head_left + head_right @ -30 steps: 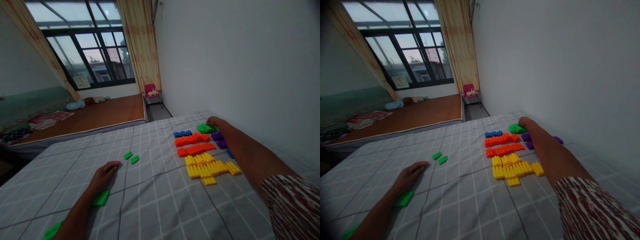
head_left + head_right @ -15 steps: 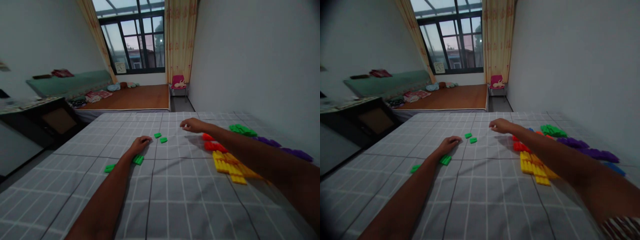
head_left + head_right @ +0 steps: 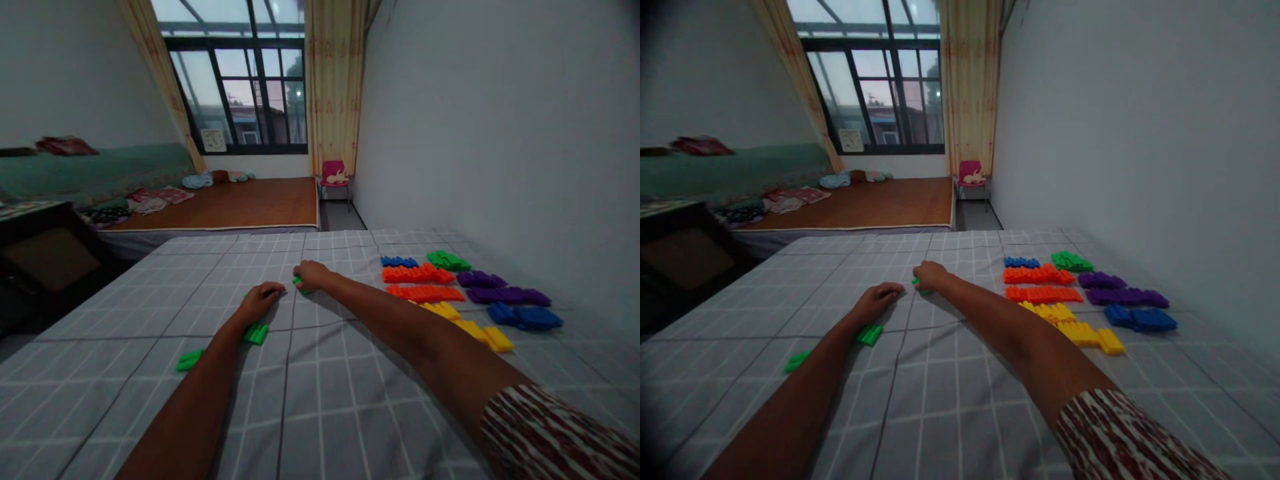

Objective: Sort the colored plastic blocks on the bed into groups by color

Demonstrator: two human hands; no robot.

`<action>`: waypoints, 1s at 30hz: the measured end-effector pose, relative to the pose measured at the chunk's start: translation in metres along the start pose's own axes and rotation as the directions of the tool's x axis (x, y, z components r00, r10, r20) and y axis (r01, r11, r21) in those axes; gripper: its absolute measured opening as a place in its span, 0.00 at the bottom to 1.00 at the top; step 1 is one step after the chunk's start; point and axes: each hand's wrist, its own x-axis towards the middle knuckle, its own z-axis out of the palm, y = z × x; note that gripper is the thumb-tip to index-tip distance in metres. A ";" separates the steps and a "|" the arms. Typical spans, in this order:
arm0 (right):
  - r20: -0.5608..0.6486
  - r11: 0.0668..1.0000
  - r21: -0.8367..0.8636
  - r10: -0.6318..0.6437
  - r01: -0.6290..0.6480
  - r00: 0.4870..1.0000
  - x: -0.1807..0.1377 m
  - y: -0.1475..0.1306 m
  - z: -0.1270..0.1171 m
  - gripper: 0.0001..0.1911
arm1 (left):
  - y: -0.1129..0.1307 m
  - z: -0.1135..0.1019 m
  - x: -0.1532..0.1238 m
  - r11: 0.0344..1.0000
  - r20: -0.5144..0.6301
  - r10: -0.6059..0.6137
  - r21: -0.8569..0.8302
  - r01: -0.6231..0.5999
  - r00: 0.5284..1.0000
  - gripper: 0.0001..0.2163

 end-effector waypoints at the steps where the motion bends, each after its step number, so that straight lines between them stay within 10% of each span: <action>1: -0.008 0.999 0.016 -0.033 0.033 0.999 -0.007 0.008 -0.005 0.21 | 0.000 -0.001 0.000 1.000 0.002 0.001 0.013 -0.002 1.000 0.17; 6: -0.103 0.995 0.081 -0.056 0.065 0.993 -0.073 0.098 -0.045 0.26 | -0.004 -0.006 0.003 0.997 0.024 -0.012 0.077 0.010 1.000 0.20; 10: -0.138 0.963 0.114 0.260 -0.245 0.956 -0.151 0.216 -0.081 0.24 | -0.008 -0.009 0.005 0.992 0.033 -0.020 0.127 0.016 0.999 0.22; 16: -0.133 0.730 0.003 0.677 -0.683 0.724 -0.246 0.347 -0.105 0.27 | -0.007 -0.012 0.005 0.985 0.029 -0.055 0.167 0.050 0.998 0.22; 30: -0.023 0.705 -0.130 0.701 -0.698 0.713 -0.267 0.382 -0.083 0.25 | 0.011 -0.011 0.003 0.982 -0.016 -0.094 0.166 0.095 0.995 0.24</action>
